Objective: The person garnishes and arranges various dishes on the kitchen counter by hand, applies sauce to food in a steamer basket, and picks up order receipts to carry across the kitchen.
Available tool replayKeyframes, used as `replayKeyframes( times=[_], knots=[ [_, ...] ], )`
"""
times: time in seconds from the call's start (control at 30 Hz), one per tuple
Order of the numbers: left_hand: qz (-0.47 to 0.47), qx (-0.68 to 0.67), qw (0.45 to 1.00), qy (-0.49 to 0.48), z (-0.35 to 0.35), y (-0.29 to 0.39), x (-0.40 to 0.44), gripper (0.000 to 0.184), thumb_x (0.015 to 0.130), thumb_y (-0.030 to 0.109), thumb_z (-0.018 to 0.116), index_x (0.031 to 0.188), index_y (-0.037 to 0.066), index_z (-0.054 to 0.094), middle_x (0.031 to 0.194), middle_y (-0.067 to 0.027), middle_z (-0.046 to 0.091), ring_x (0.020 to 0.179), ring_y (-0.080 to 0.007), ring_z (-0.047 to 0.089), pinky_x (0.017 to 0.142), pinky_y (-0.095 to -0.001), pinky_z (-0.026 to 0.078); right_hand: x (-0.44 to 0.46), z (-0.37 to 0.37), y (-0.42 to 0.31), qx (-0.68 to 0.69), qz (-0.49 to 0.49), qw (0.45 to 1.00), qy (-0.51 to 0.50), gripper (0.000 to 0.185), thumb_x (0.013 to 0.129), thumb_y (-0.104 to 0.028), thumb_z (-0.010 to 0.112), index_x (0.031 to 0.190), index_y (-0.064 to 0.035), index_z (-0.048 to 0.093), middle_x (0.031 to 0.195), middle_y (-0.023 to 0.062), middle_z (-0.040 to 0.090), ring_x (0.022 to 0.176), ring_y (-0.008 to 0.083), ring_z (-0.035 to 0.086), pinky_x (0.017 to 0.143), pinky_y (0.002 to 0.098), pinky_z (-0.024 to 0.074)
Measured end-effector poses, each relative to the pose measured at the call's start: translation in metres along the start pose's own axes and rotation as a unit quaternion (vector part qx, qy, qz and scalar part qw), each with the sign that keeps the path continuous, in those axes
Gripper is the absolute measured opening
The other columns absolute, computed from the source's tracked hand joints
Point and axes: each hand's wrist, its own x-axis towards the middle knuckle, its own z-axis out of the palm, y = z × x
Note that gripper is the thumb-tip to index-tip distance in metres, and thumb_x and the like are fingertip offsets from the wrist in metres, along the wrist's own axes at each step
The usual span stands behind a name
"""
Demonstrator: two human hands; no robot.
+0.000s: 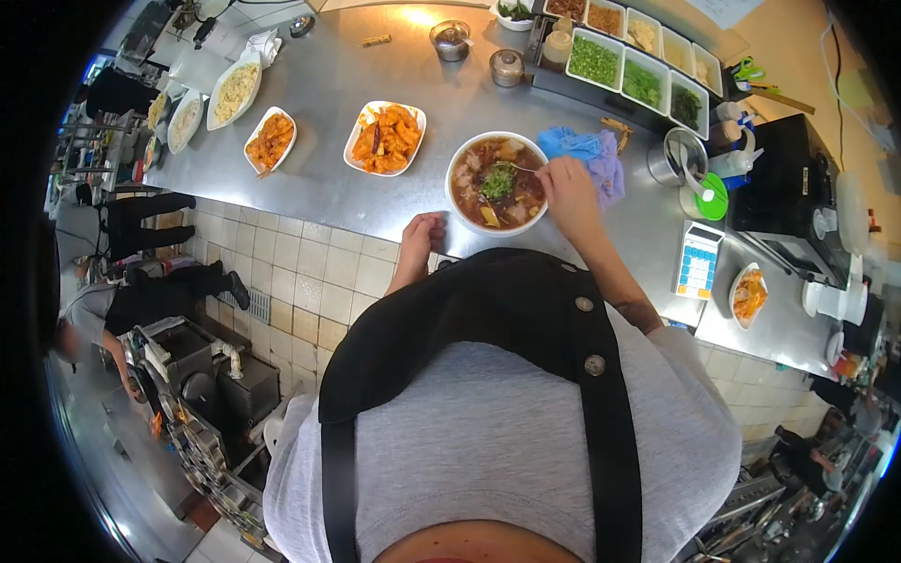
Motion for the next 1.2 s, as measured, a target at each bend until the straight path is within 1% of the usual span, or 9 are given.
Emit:
replayKeyframes(
  times=[0.23, 0.4, 0.5, 0.63, 0.67, 0.73, 0.8, 1.0, 1.2],
  knots=[
    [0.010, 0.044, 0.999, 0.012, 0.004, -0.005, 0.020, 0.023, 0.089, 0.020, 0.044, 0.103, 0.005, 0.056, 0.085, -0.0011, 0.055, 0.070, -0.0094, 0.048, 0.060, -0.0240, 0.041, 0.071, -0.023, 0.042, 0.020, 0.072, 0.968, 0.240, 0.011, 0.086, -0.009, 0.052, 0.079, -0.0005, 0.055, 0.075, 0.0154, 0.057, 0.069, 0.0340, 0.055, 0.065, 0.0440, 0.0432],
    [0.011, 0.038, 0.999, 0.031, 0.015, 0.011, 0.040, 0.027, 0.091, 0.021, 0.042, 0.112, 0.007, 0.051, 0.097, -0.0026, 0.054, 0.077, -0.0105, 0.048, 0.066, -0.0250, 0.040, 0.128, 0.007, 0.159, -0.156, 0.149, 0.962, 0.165, 0.023, 0.088, -0.021, 0.051, 0.087, -0.0002, 0.061, 0.082, 0.0193, 0.061, 0.077, 0.0373, 0.059, 0.068, 0.0433, 0.0457],
    [-0.017, 0.012, 1.000, 0.006, 0.023, 0.016, 0.051, 0.031, 0.092, 0.021, 0.042, 0.119, 0.008, 0.046, 0.104, -0.0046, 0.054, 0.085, -0.0139, 0.051, 0.071, -0.0283, 0.043, 0.124, 0.017, 0.167, -0.241, 0.032, 0.943, 0.228, 0.022, 0.086, -0.023, 0.054, 0.088, -0.0019, 0.061, 0.077, 0.0202, 0.062, 0.072, 0.0367, 0.060, 0.065, 0.0426, 0.0478],
    [-0.051, -0.119, 0.989, -0.076, 0.034, 0.016, 0.063, 0.037, 0.093, 0.023, 0.040, 0.127, 0.008, 0.039, 0.103, -0.0090, 0.055, 0.091, -0.0175, 0.055, 0.069, -0.0342, 0.049, 0.049, -0.002, 0.115, 0.021, 0.221, 0.974, -0.042, 0.036, 0.090, -0.036, 0.047, 0.103, -0.0041, 0.058, 0.085, 0.0176, 0.063, 0.069, 0.0313, 0.062, 0.063, 0.0388, 0.0495],
    [-0.062, -0.112, 0.988, -0.084, 0.037, 0.022, 0.061, 0.039, 0.093, 0.023, 0.040, 0.129, 0.009, 0.036, 0.108, -0.0105, 0.053, 0.096, -0.0201, 0.054, 0.072, -0.0383, 0.049, 0.021, -0.001, 0.111, 0.112, 0.305, 0.930, -0.174, 0.039, 0.092, -0.040, 0.044, 0.105, -0.0053, 0.056, 0.085, 0.0150, 0.063, 0.068, 0.0296, 0.062, 0.061, 0.0391, 0.0495],
    [-0.082, -0.100, 0.987, -0.098, 0.045, 0.040, 0.053, 0.043, 0.094, 0.023, 0.039, 0.133, 0.009, 0.030, 0.119, -0.0136, 0.049, 0.105, -0.0253, 0.054, 0.079, -0.0464, 0.050, -0.025, 0.004, 0.059, 0.279, 0.430, 0.824, -0.241, 0.049, 0.093, -0.047, 0.035, 0.121, -0.0085, 0.047, 0.100, 0.0113, 0.060, 0.076, 0.0234, 0.062, 0.060, 0.0332, 0.0508],
    [-0.091, -0.087, 0.987, -0.101, 0.043, 0.039, 0.057, 0.048, 0.093, 0.023, 0.039, 0.137, 0.009, 0.022, 0.125, -0.0158, 0.044, 0.108, -0.0296, 0.052, 0.079, -0.0542, 0.048, -0.050, 0.012, 0.022, 0.387, 0.421, 0.796, -0.199, 0.050, 0.094, -0.047, 0.031, 0.133, -0.0168, 0.039, 0.120, 0.0098, 0.052, 0.090, 0.0203, 0.060, 0.066, 0.0315, 0.0527],
    [-0.126, -0.085, 0.983, -0.100, 0.040, 0.043, 0.047, 0.042, 0.093, 0.026, 0.040, 0.132, 0.010, 0.033, 0.120, -0.0127, 0.049, 0.108, -0.0278, 0.052, 0.075, -0.0569, 0.049, -0.055, 0.044, 0.019, 0.506, 0.395, 0.764, -0.057, 0.043, 0.098, -0.031, 0.030, 0.137, -0.0150, 0.035, 0.123, 0.0081, 0.049, 0.101, 0.0201, 0.057, 0.076, 0.0347, 0.0542],
    [-0.111, -0.165, 0.970, -0.137, 0.044, 0.041, 0.019, 0.045, 0.092, 0.027, 0.043, 0.131, 0.006, 0.032, 0.121, -0.0137, 0.049, 0.109, -0.0296, 0.052, 0.078, -0.0602, 0.046, -0.024, 0.028, 0.044, 0.480, 0.349, 0.787, -0.167, 0.046, 0.098, -0.035, 0.030, 0.137, -0.0107, 0.033, 0.127, 0.0079, 0.047, 0.107, 0.0165, 0.053, 0.081, 0.0313, 0.0503]
  ],
)
